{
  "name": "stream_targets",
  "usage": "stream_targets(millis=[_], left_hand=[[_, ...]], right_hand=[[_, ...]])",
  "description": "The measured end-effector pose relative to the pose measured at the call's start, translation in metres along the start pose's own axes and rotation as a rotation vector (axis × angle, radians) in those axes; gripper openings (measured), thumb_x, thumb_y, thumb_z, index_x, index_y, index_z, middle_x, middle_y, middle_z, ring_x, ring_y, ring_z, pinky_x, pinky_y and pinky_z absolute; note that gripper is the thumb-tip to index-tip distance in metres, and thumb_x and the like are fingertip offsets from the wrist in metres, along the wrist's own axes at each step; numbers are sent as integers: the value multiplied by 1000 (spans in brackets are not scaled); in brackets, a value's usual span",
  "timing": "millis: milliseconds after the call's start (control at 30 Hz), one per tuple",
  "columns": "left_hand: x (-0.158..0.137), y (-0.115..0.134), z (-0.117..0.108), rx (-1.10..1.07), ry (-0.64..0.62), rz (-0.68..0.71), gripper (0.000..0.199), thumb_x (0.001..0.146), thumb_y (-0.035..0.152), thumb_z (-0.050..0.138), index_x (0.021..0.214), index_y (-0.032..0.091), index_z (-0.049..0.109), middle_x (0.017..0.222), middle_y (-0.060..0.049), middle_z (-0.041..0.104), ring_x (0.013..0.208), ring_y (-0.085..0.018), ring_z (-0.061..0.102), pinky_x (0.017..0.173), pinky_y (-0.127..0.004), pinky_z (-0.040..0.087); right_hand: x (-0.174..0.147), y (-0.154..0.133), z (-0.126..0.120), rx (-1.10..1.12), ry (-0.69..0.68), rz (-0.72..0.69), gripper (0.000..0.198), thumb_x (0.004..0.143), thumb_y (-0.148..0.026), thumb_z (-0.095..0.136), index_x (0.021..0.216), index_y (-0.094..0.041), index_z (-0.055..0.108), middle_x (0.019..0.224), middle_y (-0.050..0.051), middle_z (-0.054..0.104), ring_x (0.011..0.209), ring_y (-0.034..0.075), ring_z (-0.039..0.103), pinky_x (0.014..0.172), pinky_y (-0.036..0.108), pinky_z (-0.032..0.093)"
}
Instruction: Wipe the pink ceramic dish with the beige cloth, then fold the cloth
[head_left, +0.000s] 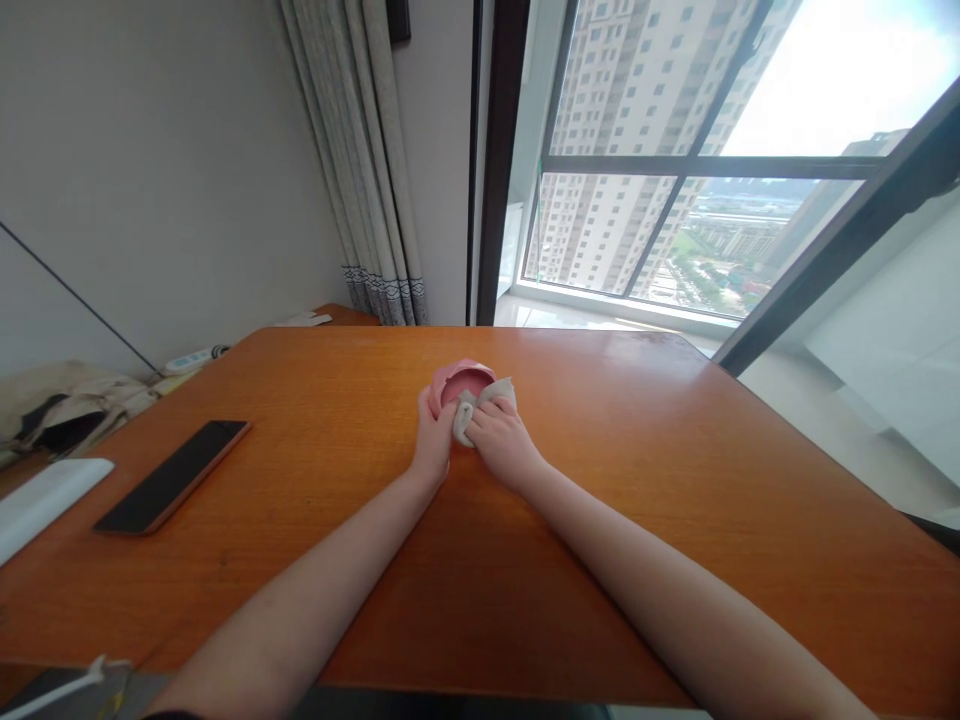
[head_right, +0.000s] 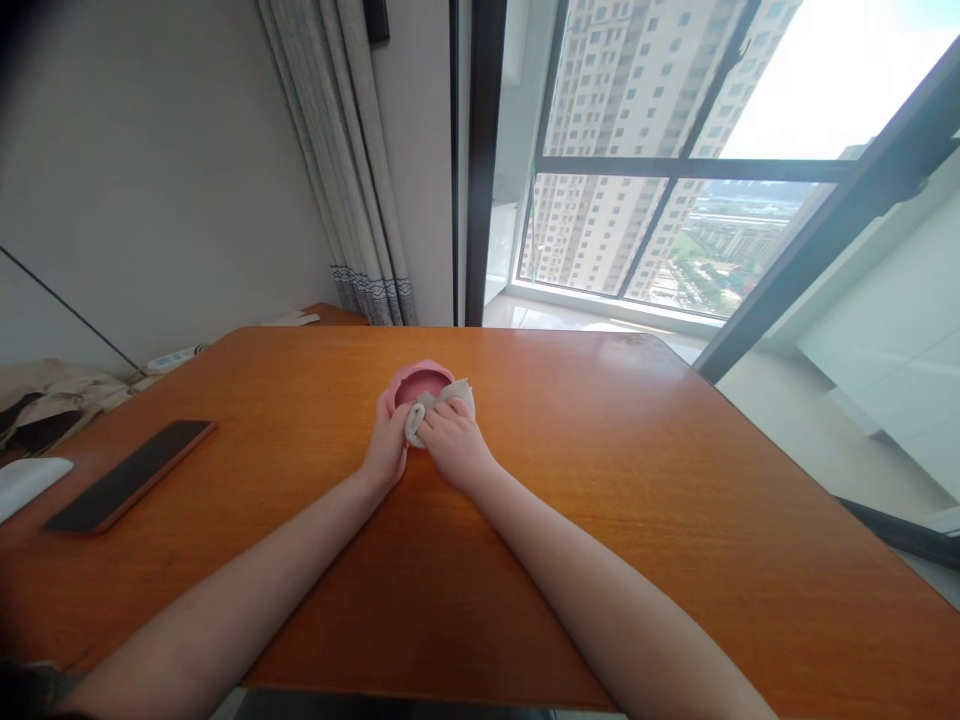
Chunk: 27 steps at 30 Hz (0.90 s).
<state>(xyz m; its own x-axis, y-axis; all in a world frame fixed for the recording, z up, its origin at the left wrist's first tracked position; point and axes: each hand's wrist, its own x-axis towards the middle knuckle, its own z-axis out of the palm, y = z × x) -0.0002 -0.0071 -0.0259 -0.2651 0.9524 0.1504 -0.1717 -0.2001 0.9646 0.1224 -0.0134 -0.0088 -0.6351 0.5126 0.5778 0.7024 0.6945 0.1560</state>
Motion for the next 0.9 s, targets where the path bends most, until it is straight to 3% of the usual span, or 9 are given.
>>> stream_targets(millis=[133, 233, 300, 433, 533, 633, 700, 800, 900], left_hand=[[13, 9, -11, 198, -35, 65, 7, 71, 19, 48, 77, 19, 46, 69, 4, 45, 63, -10, 45, 63, -23, 41], [27, 26, -27, 440, -171, 175, 19, 69, 16, 47, 87, 19, 51, 82, 2, 55, 77, -14, 52, 76, -28, 43], [30, 32, -31, 520, -198, 190, 31, 68, 16, 51, 99, 21, 52, 95, -1, 58, 89, -17, 54, 83, -31, 42], [15, 20, -18, 342, -75, 146, 51, 70, 25, 58, 118, 21, 41, 104, -4, 57, 96, -18, 55, 85, -31, 43], [5, 11, -7, 170, -32, 72, 37, 74, 32, 54, 109, 20, 45, 91, -1, 57, 81, -14, 56, 76, -28, 46], [9, 20, -12, 279, -40, 116, 21, 73, 29, 52, 91, 18, 51, 81, 1, 56, 73, -13, 53, 71, -26, 45], [18, 32, -22, 407, -99, 202, 18, 72, 24, 51, 89, 18, 54, 82, 0, 58, 76, -15, 54, 74, -27, 45], [26, 41, -30, 492, -175, 262, 29, 70, 21, 53, 99, 18, 56, 95, -2, 61, 89, -18, 56, 82, -29, 44], [18, 28, -21, 371, -71, 186, 47, 69, 26, 59, 114, 19, 47, 111, -6, 58, 101, -19, 56, 89, -30, 43]], right_hand=[[3, 4, -4, 34, -50, -102, 16, 88, -12, 46, 83, -17, 61, 75, 3, 59, 73, 17, 45, 79, 33, 29], [4, 8, -4, 16, -47, -186, 19, 90, -14, 43, 82, -17, 60, 75, 3, 59, 75, 17, 45, 83, 33, 29], [2, 9, -2, -8, -40, -180, 21, 91, -14, 42, 79, -18, 60, 74, 2, 58, 74, 17, 45, 83, 34, 29], [-1, 4, 2, -26, -18, -90, 18, 89, -13, 45, 83, -18, 61, 76, 3, 59, 75, 18, 45, 80, 34, 29], [-1, 2, 0, 23, 7, -22, 16, 89, -14, 45, 92, -17, 61, 81, 4, 61, 78, 18, 46, 82, 34, 30], [3, 2, -3, 65, -6, -64, 18, 90, -13, 43, 87, -17, 61, 78, 3, 60, 75, 17, 46, 84, 33, 30], [6, 4, -5, 60, -13, -108, 20, 90, -14, 42, 83, -18, 60, 76, 2, 59, 76, 17, 46, 86, 32, 30], [7, 5, -5, 10, -10, -122, 21, 90, -14, 42, 81, -18, 60, 75, 2, 58, 76, 17, 45, 86, 32, 30], [3, 4, -2, -26, -8, -91, 18, 89, -13, 45, 80, -18, 60, 74, 3, 58, 75, 18, 44, 82, 33, 30]])
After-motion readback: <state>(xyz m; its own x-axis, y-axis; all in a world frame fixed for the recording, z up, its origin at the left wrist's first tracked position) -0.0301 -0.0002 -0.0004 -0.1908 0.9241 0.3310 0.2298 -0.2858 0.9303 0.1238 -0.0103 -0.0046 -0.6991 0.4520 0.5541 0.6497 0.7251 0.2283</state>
